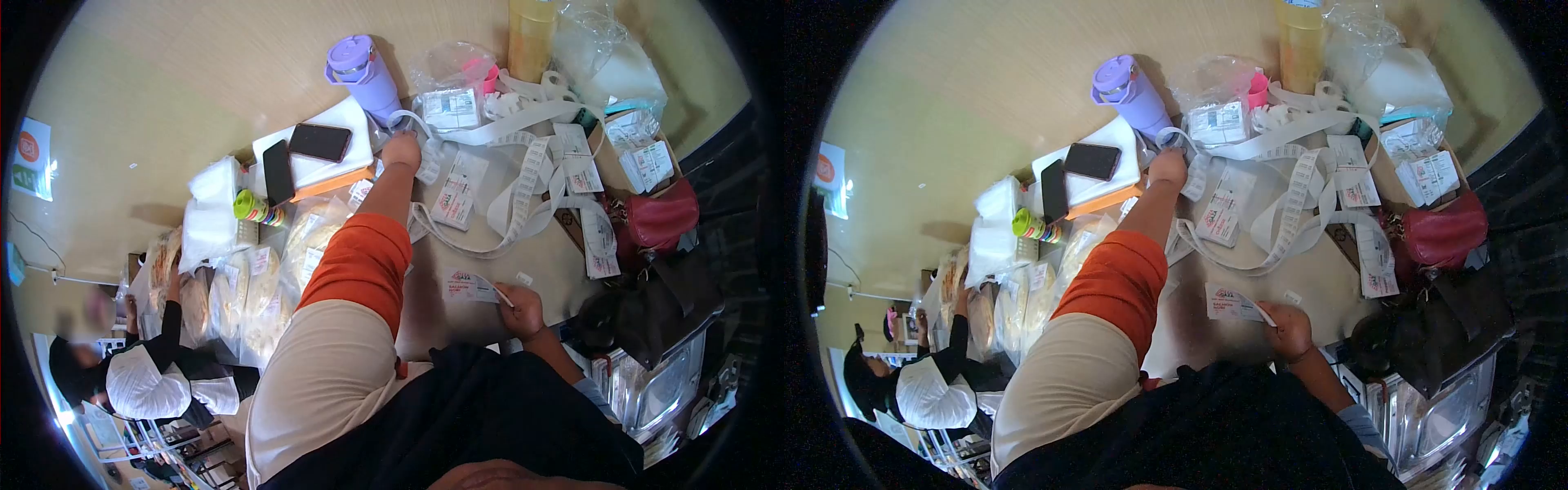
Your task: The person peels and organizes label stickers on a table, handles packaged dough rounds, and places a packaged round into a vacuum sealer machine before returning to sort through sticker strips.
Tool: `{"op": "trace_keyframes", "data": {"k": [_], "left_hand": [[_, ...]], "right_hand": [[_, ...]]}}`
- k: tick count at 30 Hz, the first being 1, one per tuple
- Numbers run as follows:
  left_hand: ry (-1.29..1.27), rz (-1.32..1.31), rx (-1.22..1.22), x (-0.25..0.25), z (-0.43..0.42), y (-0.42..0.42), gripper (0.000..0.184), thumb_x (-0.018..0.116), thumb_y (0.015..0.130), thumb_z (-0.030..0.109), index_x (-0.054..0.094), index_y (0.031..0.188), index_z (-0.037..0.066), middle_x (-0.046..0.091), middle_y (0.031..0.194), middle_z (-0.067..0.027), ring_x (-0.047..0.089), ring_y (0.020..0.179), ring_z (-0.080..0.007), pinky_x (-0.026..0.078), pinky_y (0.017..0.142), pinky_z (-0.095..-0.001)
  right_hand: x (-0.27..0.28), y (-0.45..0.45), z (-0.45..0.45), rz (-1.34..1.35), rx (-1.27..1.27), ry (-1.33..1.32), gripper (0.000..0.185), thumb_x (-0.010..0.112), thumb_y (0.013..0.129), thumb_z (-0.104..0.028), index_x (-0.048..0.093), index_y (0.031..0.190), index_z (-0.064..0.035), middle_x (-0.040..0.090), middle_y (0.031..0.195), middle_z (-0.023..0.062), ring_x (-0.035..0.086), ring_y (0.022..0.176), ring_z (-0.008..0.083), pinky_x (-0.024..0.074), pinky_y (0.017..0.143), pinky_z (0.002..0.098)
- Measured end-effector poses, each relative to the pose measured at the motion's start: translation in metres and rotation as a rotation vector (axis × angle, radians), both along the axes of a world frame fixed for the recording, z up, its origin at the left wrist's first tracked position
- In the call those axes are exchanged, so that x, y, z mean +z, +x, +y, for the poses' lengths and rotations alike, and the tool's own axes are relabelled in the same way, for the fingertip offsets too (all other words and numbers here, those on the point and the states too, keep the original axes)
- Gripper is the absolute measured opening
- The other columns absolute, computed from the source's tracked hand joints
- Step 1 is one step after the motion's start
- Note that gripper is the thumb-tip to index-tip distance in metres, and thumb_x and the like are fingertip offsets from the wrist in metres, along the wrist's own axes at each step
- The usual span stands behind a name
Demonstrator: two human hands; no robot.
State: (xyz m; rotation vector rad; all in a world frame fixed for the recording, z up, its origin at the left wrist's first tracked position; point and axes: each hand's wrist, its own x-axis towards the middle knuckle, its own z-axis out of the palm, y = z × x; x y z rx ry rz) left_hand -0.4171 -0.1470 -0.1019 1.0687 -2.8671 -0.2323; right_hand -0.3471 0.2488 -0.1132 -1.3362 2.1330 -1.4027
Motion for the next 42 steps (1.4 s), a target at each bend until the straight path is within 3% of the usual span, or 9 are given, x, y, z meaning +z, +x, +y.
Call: {"op": "trace_keyframes", "data": {"k": [4, 7, 11, 13, 16, 21, 26, 35, 42], "left_hand": [[0.026, -0.015, 0.056, 0.004, 0.003, -0.001, 0.026, 0.042, 0.085, 0.013, 0.060, 0.099, 0.001, 0.060, 0.107, -0.0193, 0.061, 0.094, -0.0333, 0.049, 0.081, -0.0415], [0.067, 0.261, 0.106, 0.050, 0.036, 0.034, 0.021, 0.048, 0.080, 0.013, 0.063, 0.087, 0.000, 0.065, 0.090, -0.0192, 0.063, 0.082, -0.0342, 0.050, 0.074, -0.0408], [0.717, 0.729, 0.312, 0.091, 0.088, 0.122, 0.011, 0.055, 0.079, 0.010, 0.060, 0.074, 0.001, 0.062, 0.074, -0.0102, 0.059, 0.067, -0.0211, 0.049, 0.071, -0.0354], [1.439, 1.015, 0.427, 0.086, 0.104, 0.166, 0.006, 0.054, 0.080, 0.008, 0.058, 0.081, 0.004, 0.059, 0.074, -0.0040, 0.057, 0.067, -0.0182, 0.048, 0.075, -0.0351], [1.924, 0.960, 0.636, 0.085, 0.121, 0.227, 0.008, 0.053, 0.082, 0.005, 0.053, 0.090, 0.006, 0.056, 0.078, -0.0019, 0.056, 0.071, -0.0162, 0.047, 0.076, -0.0361], [1.698, 0.825, 0.620, 0.092, 0.154, 0.266, 0.009, 0.054, 0.084, 0.008, 0.049, 0.092, 0.008, 0.060, 0.086, -0.0041, 0.057, 0.077, -0.0151, 0.046, 0.076, -0.0331], [1.190, 0.853, 0.390, 0.076, 0.169, 0.280, 0.016, 0.060, 0.080, 0.003, 0.051, 0.093, 0.006, 0.061, 0.087, -0.0067, 0.057, 0.079, -0.0157, 0.044, 0.073, -0.0279], [1.637, 0.947, 0.460, 0.102, 0.174, 0.278, 0.022, 0.054, 0.078, -0.003, 0.055, 0.099, 0.003, 0.061, 0.091, -0.0080, 0.058, 0.079, -0.0187, 0.043, 0.074, -0.0267], [1.556, 0.817, 0.332, 0.109, 0.181, 0.272, 0.026, 0.051, 0.080, -0.002, 0.055, 0.105, 0.006, 0.061, 0.096, -0.0094, 0.059, 0.076, -0.0171, 0.043, 0.063, -0.0238]], "right_hand": [[0.002, -0.001, 0.000, 0.018, 0.013, 0.032, 0.036, 0.056, 0.068, -0.001, 0.062, 0.104, -0.0045, 0.064, 0.089, 0.0180, 0.063, 0.079, 0.0343, 0.0498, 0.071, 0.0407], [-0.002, -0.002, 0.000, 0.027, 0.006, 0.042, 0.035, 0.056, 0.069, 0.000, 0.062, 0.103, -0.0043, 0.063, 0.088, 0.0187, 0.063, 0.078, 0.0342, 0.0498, 0.070, 0.0403], [0.007, 0.000, -0.003, -0.018, 0.007, 0.027, 0.032, 0.055, 0.072, 0.000, 0.062, 0.103, -0.0033, 0.063, 0.090, 0.0194, 0.063, 0.080, 0.0343, 0.0500, 0.073, 0.0385], [0.009, 0.003, -0.003, -0.073, -0.010, 0.019, 0.031, 0.056, 0.074, -0.001, 0.062, 0.104, -0.0027, 0.064, 0.091, 0.0197, 0.063, 0.082, 0.0340, 0.0499, 0.075, 0.0376], [0.000, 0.004, -0.004, -0.095, -0.048, 0.021, 0.028, 0.057, 0.077, -0.004, 0.063, 0.104, -0.0018, 0.064, 0.093, 0.0200, 0.064, 0.085, 0.0328, 0.0496, 0.077, 0.0362], [-0.006, 0.006, -0.006, -0.262, -0.166, 0.142, 0.025, 0.058, 0.081, -0.008, 0.063, 0.105, -0.0008, 0.064, 0.097, 0.0203, 0.064, 0.090, 0.0298, 0.0487, 0.080, 0.0345], [0.022, 0.023, -0.007, -0.998, -0.309, -0.115, 0.023, 0.056, 0.087, -0.010, 0.056, 0.108, 0.0004, 0.065, 0.091, 0.0089, 0.058, 0.068, 0.0130, 0.0452, 0.051, 0.0233], [0.075, 0.068, 0.003, -1.096, -0.294, -0.222, 0.023, 0.056, 0.087, -0.009, 0.054, 0.108, 0.0000, 0.063, 0.098, 0.0074, 0.056, 0.069, 0.0099, 0.0435, 0.047, 0.0211], [0.086, 0.077, 0.011, -1.159, -0.350, -0.261, 0.023, 0.057, 0.087, -0.009, 0.054, 0.108, 0.0002, 0.063, 0.096, 0.0072, 0.056, 0.068, 0.0100, 0.0440, 0.047, 0.0212]]}}
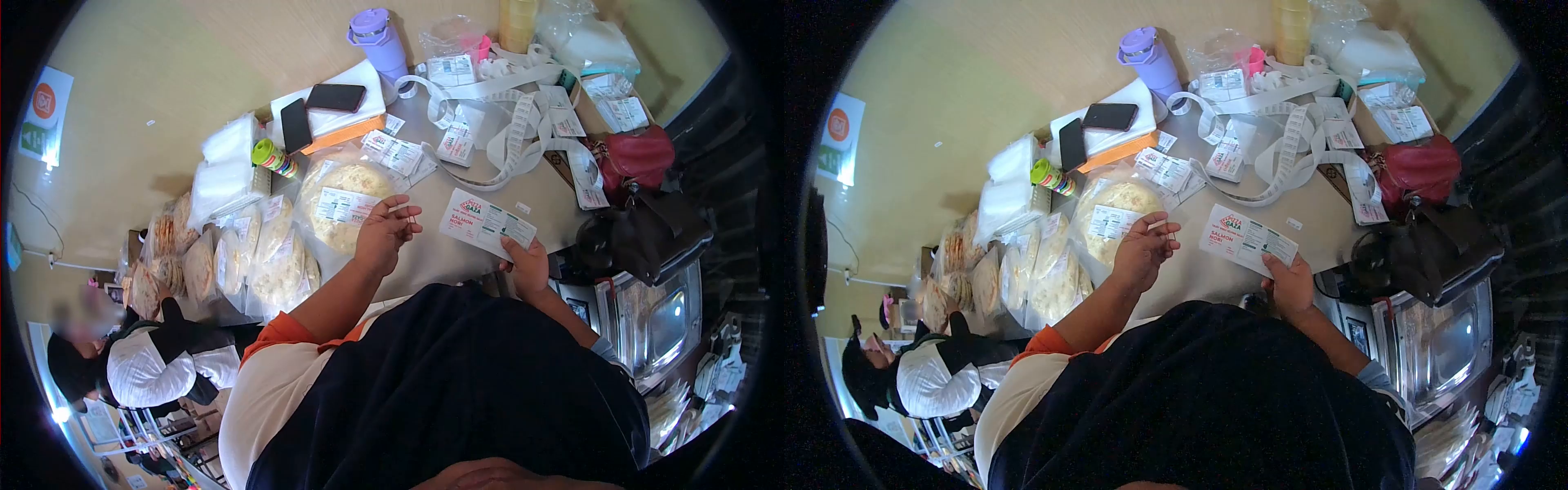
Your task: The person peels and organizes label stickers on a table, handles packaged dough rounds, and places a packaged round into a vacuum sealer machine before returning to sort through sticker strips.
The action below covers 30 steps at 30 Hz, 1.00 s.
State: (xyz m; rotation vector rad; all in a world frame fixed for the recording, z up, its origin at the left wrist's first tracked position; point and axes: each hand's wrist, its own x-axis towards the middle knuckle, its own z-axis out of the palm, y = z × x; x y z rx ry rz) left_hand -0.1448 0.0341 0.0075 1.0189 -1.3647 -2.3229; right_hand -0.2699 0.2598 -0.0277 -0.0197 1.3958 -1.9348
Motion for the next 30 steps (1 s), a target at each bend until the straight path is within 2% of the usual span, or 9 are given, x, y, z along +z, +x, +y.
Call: {"op": "trace_keyframes", "data": {"k": [2, 5, 10, 12, 15, 19, 24, 27, 30], "left_hand": [[-0.049, -0.035, -0.080, 0.007, 0.007, -0.001, 0.024, 0.053, 0.082, 0.002, 0.055, 0.105, 0.006, 0.062, 0.098, -0.0098, 0.060, 0.074, -0.0162, 0.042, 0.055, -0.0224], [-0.290, -0.070, -0.112, -0.003, 0.012, -0.003, 0.027, 0.057, 0.085, 0.010, 0.052, 0.110, 0.005, 0.061, 0.101, -0.0102, 0.061, 0.070, -0.0150, 0.038, 0.047, -0.0207], [-0.276, 0.001, -0.235, 0.001, 0.026, -0.009, 0.042, 0.064, 0.083, 0.020, 0.048, 0.118, 0.003, 0.056, 0.114, -0.0095, 0.060, 0.081, -0.0142, 0.044, 0.053, -0.0219], [-0.262, 0.044, -0.240, 0.008, 0.036, -0.012, 0.056, 0.068, 0.081, 0.024, 0.044, 0.126, 0.002, 0.051, 0.121, -0.0084, 0.058, 0.087, -0.0128, 0.046, 0.056, -0.0224], [-0.271, 0.073, -0.305, 0.015, 0.029, -0.015, 0.062, 0.070, 0.079, 0.025, 0.042, 0.130, 0.005, 0.049, 0.123, -0.0078, 0.058, 0.083, -0.0117, 0.047, 0.056, -0.0220], [-0.347, -0.043, -0.548, 0.027, 0.016, -0.019, 0.060, 0.069, 0.077, 0.019, 0.043, 0.130, 0.007, 0.052, 0.120, -0.0097, 0.059, 0.080, -0.0127, 0.048, 0.057, -0.0215], [-0.346, -0.171, -0.731, 0.039, 0.018, -0.030, 0.062, 0.071, 0.074, 0.013, 0.042, 0.128, 0.008, 0.056, 0.113, -0.0091, 0.061, 0.081, -0.0133, 0.049, 0.056, -0.0216], [-0.187, -0.100, -0.601, 0.030, 0.033, -0.033, 0.066, 0.070, 0.073, 0.008, 0.037, 0.130, 0.008, 0.057, 0.111, -0.0087, 0.062, 0.085, -0.0155, 0.052, 0.060, -0.0250], [-0.061, -0.020, -0.420, 0.024, 0.048, -0.034, 0.063, 0.065, 0.077, 0.010, 0.033, 0.131, 0.008, 0.057, 0.112, -0.0111, 0.062, 0.093, -0.0208, 0.054, 0.070, -0.0334]], "right_hand": [[0.001, 0.002, 0.005, -0.008, -0.006, -0.010, 0.023, 0.057, 0.087, -0.009, 0.054, 0.108, -0.0004, 0.063, 0.095, 0.0069, 0.056, 0.068, 0.0098, 0.0440, 0.047, 0.0212], [0.003, 0.004, 0.009, -0.008, -0.004, -0.002, 0.023, 0.058, 0.087, -0.010, 0.054, 0.107, -0.0019, 0.063, 0.095, 0.0063, 0.056, 0.068, 0.0095, 0.0440, 0.047, 0.0211], [0.013, 0.010, 0.005, -0.106, -0.077, 0.000, 0.023, 0.056, 0.087, -0.009, 0.053, 0.110, -0.0031, 0.063, 0.098, 0.0062, 0.057, 0.073, 0.0095, 0.0423, 0.047, 0.0204], [0.009, 0.013, 0.002, -0.064, -0.030, -0.005, 0.023, 0.057, 0.087, -0.009, 0.054, 0.108, -0.0026, 0.063, 0.095, 0.0056, 0.054, 0.066, 0.0085, 0.0424, 0.048, 0.0200], [0.000, 0.016, 0.003, 0.010, 0.085, 0.011, 0.022, 0.057, 0.087, -0.009, 0.054, 0.107, -0.0006, 0.063, 0.091, 0.0055, 0.051, 0.059, 0.0075, 0.0415, 0.047, 0.0201], [0.002, 0.018, 0.008, 0.109, 0.292, 0.116, 0.021, 0.056, 0.087, -0.007, 0.054, 0.106, 0.0025, 0.062, 0.087, 0.0061, 0.048, 0.053, 0.0071, 0.0398, 0.045, 0.0210], [0.004, 0.016, 0.011, -0.069, 0.178, -0.056, 0.021, 0.057, 0.086, -0.006, 0.053, 0.105, 0.0027, 0.063, 0.087, 0.0081, 0.048, 0.052, 0.0077, 0.0396, 0.045, 0.0212], [-0.005, 0.020, 0.012, -0.159, 0.091, -0.127, 0.022, 0.058, 0.086, -0.006, 0.053, 0.105, 0.0014, 0.063, 0.091, 0.0084, 0.050, 0.054, 0.0090, 0.0405, 0.045, 0.0219], [-0.015, 0.023, 0.010, -0.218, -0.030, -0.180, 0.022, 0.059, 0.086, -0.007, 0.052, 0.105, -0.0009, 0.063, 0.094, 0.0076, 0.053, 0.058, 0.0105, 0.0413, 0.045, 0.0225]]}}
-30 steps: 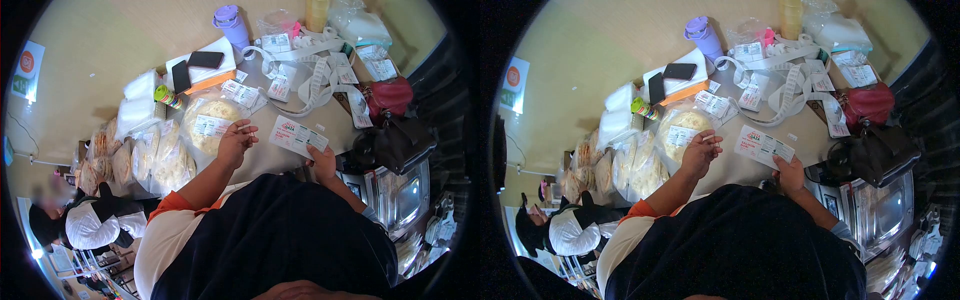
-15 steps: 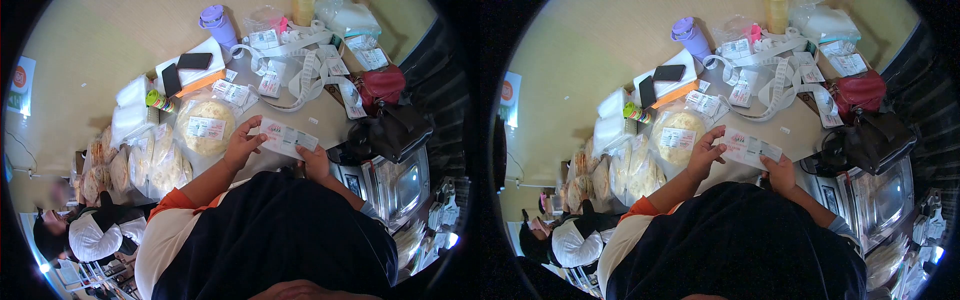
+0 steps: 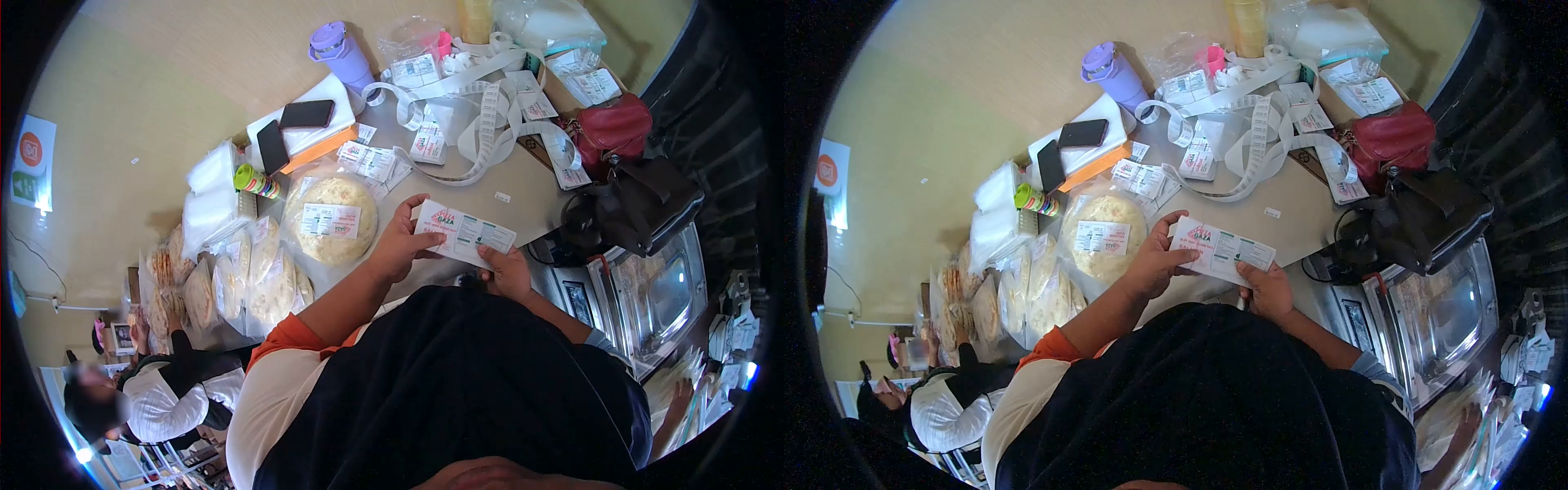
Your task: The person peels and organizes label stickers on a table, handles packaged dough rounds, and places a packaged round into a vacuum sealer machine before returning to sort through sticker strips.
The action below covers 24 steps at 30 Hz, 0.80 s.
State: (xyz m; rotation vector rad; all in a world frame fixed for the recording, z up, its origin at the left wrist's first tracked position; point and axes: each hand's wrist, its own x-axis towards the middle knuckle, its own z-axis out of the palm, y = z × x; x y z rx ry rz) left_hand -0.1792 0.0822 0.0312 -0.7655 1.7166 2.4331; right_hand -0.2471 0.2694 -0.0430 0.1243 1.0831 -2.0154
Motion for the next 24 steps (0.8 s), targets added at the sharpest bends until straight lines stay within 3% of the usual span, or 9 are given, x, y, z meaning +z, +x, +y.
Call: {"op": "trace_keyframes", "data": {"k": [3, 6, 9, 12, 15, 19, 21, 23, 24], "left_hand": [[0.239, 0.024, 0.040, -0.006, 0.011, 0.000, 0.047, 0.051, 0.089, 0.022, 0.034, 0.130, 0.005, 0.053, 0.119, -0.0140, 0.058, 0.105, -0.0258, 0.049, 0.085, -0.0420], [0.327, 0.139, -0.145, -0.024, 0.021, 0.001, 0.046, 0.032, 0.097, 0.034, 0.033, 0.131, 0.003, 0.048, 0.126, -0.0156, 0.052, 0.113, -0.0281, 0.043, 0.093, -0.0446], [0.236, 0.163, -0.207, -0.033, 0.025, 0.000, 0.050, 0.021, 0.099, 0.039, 0.032, 0.133, 0.003, 0.046, 0.131, -0.0154, 0.049, 0.116, -0.0274, 0.042, 0.093, -0.0428], [0.532, 0.089, -0.083, -0.041, 0.026, -0.002, 0.048, 0.030, 0.097, 0.039, 0.036, 0.129, 0.004, 0.048, 0.126, -0.0166, 0.051, 0.112, -0.0271, 0.043, 0.091, -0.0402], [0.534, -0.260, 0.250, -0.042, 0.021, 0.001, 0.040, 0.041, 0.095, 0.034, 0.041, 0.122, 0.004, 0.052, 0.117, -0.0158, 0.054, 0.104, -0.0263, 0.044, 0.087, -0.0387], [0.173, -0.464, 0.234, -0.063, -0.001, 0.025, 0.033, 0.051, 0.090, 0.026, 0.044, 0.114, 0.005, 0.056, 0.100, -0.0121, 0.056, 0.089, -0.0232, 0.045, 0.078, -0.0347], [0.008, -0.455, 0.224, -0.054, -0.011, 0.041, 0.031, 0.052, 0.089, 0.023, 0.045, 0.113, 0.004, 0.056, 0.095, -0.0104, 0.056, 0.083, -0.0216, 0.045, 0.073, -0.0323], [-0.684, -0.401, 0.432, -0.092, -0.026, 0.075, 0.035, 0.058, 0.087, 0.024, 0.045, 0.112, 0.002, 0.056, 0.090, -0.0099, 0.055, 0.077, -0.0198, 0.044, 0.068, -0.0298], [-0.848, -0.434, 0.563, -0.100, -0.039, 0.091, 0.040, 0.061, 0.084, 0.028, 0.046, 0.109, 0.000, 0.055, 0.093, -0.0120, 0.054, 0.082, -0.0245, 0.044, 0.071, -0.0344]], "right_hand": [[-0.001, -0.002, 0.001, -0.037, -0.047, 0.008, 0.021, 0.060, 0.086, -0.008, 0.053, 0.105, -0.0028, 0.063, 0.094, 0.0065, 0.055, 0.064, 0.0112, 0.0413, 0.045, 0.0224], [0.001, -0.003, 0.000, -0.009, -0.056, -0.009, 0.020, 0.060, 0.085, -0.008, 0.053, 0.104, -0.0039, 0.063, 0.095, 0.0057, 0.056, 0.068, 0.0111, 0.0413, 0.045, 0.0221], [0.001, -0.006, 0.001, -0.019, -0.071, 0.006, 0.019, 0.059, 0.085, -0.008, 0.054, 0.104, -0.0054, 0.063, 0.095, 0.0048, 0.056, 0.068, 0.0109, 0.0414, 0.046, 0.0222], [-0.004, -0.007, 0.005, -0.090, -0.094, 0.048, 0.021, 0.059, 0.085, -0.009, 0.053, 0.105, -0.0070, 0.062, 0.092, 0.0039, 0.055, 0.067, 0.0115, 0.0416, 0.046, 0.0226], [-0.013, -0.021, 0.012, -0.131, -0.266, 0.165, 0.025, 0.060, 0.085, -0.012, 0.052, 0.108, -0.0082, 0.061, 0.090, 0.0030, 0.055, 0.065, 0.0130, 0.0432, 0.048, 0.0241], [-0.027, -0.066, 0.033, -0.070, -0.375, 0.190, 0.034, 0.061, 0.085, -0.024, 0.048, 0.113, -0.0081, 0.057, 0.089, 0.0054, 0.055, 0.064, 0.0172, 0.0480, 0.054, 0.0289], [-0.030, -0.081, 0.041, -0.125, -0.233, 0.311, 0.039, 0.059, 0.087, -0.032, 0.047, 0.114, -0.0080, 0.056, 0.089, 0.0079, 0.056, 0.064, 0.0194, 0.0498, 0.057, 0.0322], [-0.033, -0.090, 0.044, -0.120, -0.131, 0.413, 0.044, 0.057, 0.087, -0.040, 0.045, 0.115, -0.0076, 0.055, 0.089, 0.0101, 0.057, 0.065, 0.0214, 0.0509, 0.058, 0.0347], [-0.036, -0.087, 0.048, -0.092, -0.101, 0.453, 0.047, 0.055, 0.088, -0.043, 0.044, 0.116, -0.0073, 0.055, 0.089, 0.0110, 0.058, 0.065, 0.0224, 0.0512, 0.058, 0.0357]]}}
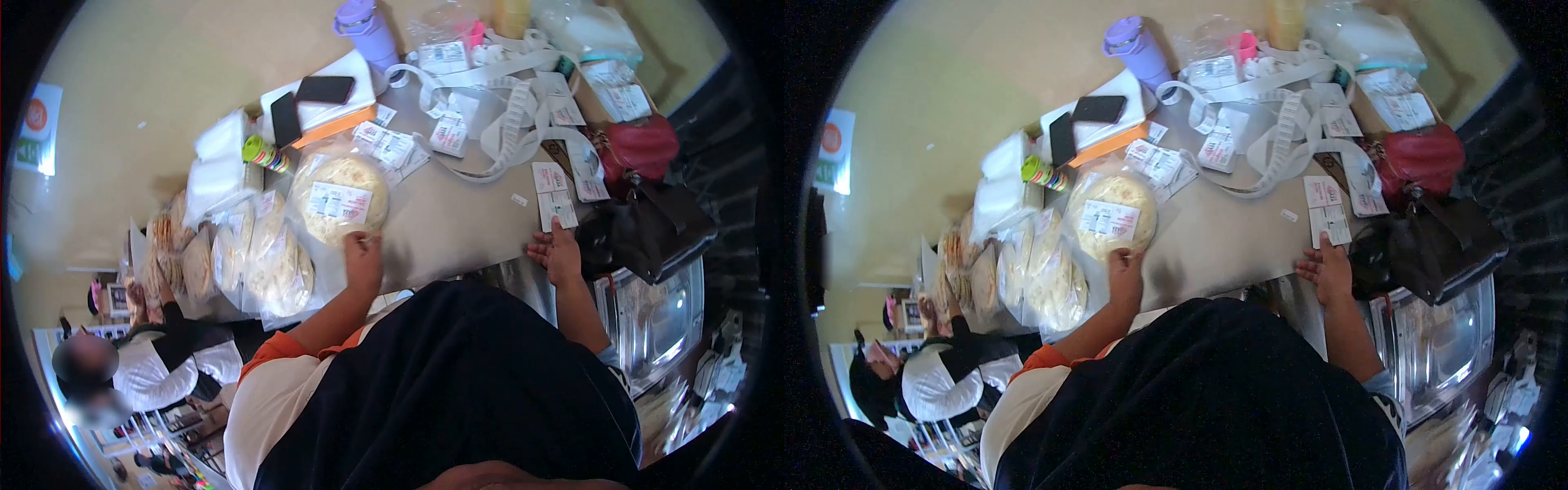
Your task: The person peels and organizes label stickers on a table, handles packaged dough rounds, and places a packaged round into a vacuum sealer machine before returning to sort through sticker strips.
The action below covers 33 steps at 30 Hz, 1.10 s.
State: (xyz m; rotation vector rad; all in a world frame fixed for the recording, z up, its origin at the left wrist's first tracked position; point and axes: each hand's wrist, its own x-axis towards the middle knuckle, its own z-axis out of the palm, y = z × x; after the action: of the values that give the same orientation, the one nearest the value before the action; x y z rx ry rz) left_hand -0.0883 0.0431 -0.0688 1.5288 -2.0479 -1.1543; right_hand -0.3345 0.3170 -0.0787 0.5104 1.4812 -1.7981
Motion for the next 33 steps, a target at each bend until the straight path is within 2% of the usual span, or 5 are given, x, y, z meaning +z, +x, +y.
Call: {"op": "trace_keyframes", "data": {"k": [4, 8, 15, 20, 33], "left_hand": [[-0.266, -0.229, 0.488, 0.010, -0.030, 0.035, 0.057, 0.069, 0.076, 0.033, 0.046, 0.113, -0.004, 0.053, 0.107, -0.0203, 0.052, 0.099, -0.0321, 0.044, 0.080, -0.0405], [0.311, -0.042, 0.652, -0.010, -0.061, 0.065, 0.073, 0.072, 0.073, 0.037, 0.041, 0.123, -0.006, 0.046, 0.123, -0.0277, 0.047, 0.113, -0.0379, 0.042, 0.089, -0.0424], [-0.603, -0.399, 0.039, 0.055, -0.121, 0.074, 0.051, 0.063, 0.078, 0.031, 0.050, 0.114, -0.004, 0.055, 0.106, -0.0214, 0.049, 0.101, -0.0342, 0.036, 0.091, -0.0412], [-0.731, -0.584, -0.189, 0.023, -0.200, 0.073, 0.036, 0.049, 0.085, 0.028, 0.060, 0.112, 0.006, 0.059, 0.111, -0.0121, 0.046, 0.112, -0.0289, 0.035, 0.092, -0.0412], [-0.162, -0.053, -0.460, 0.031, -0.088, 0.132, 0.019, 0.047, 0.083, 0.018, 0.059, 0.091, 0.005, 0.062, 0.094, -0.0164, 0.058, 0.089, -0.0355, 0.045, 0.079, -0.0437]], "right_hand": [[-0.009, 0.012, 0.003, 0.066, 0.181, 0.173, 0.043, 0.052, 0.089, -0.045, 0.050, 0.106, -0.0049, 0.056, 0.078, 0.0092, 0.058, 0.059, 0.0200, 0.0505, 0.053, 0.0330], [-0.007, 0.040, -0.022, 0.138, 0.534, 0.217, 0.034, 0.054, 0.088, -0.038, 0.055, 0.095, -0.0049, 0.056, 0.071, 0.0068, 0.057, 0.053, 0.0165, 0.0486, 0.049, 0.0299], [-0.031, 0.146, -0.142, 0.808, 1.322, -0.186, 0.035, 0.053, 0.089, -0.037, 0.061, 0.093, -0.0035, 0.062, 0.085, 0.0076, 0.061, 0.076, 0.0211, 0.0496, 0.064, 0.0325], [-0.013, 0.222, -0.247, -0.353, 0.749, -0.171, 0.033, 0.053, 0.090, -0.033, 0.057, 0.098, -0.0012, 0.061, 0.088, 0.0115, 0.060, 0.077, 0.0268, 0.0503, 0.067, 0.0358], [-0.033, 0.194, -0.130, 0.406, 0.285, 0.190, 0.014, 0.053, 0.079, -0.021, 0.055, 0.084, -0.0083, 0.054, 0.078, 0.0040, 0.054, 0.073, 0.0202, 0.0461, 0.061, 0.0351]]}}
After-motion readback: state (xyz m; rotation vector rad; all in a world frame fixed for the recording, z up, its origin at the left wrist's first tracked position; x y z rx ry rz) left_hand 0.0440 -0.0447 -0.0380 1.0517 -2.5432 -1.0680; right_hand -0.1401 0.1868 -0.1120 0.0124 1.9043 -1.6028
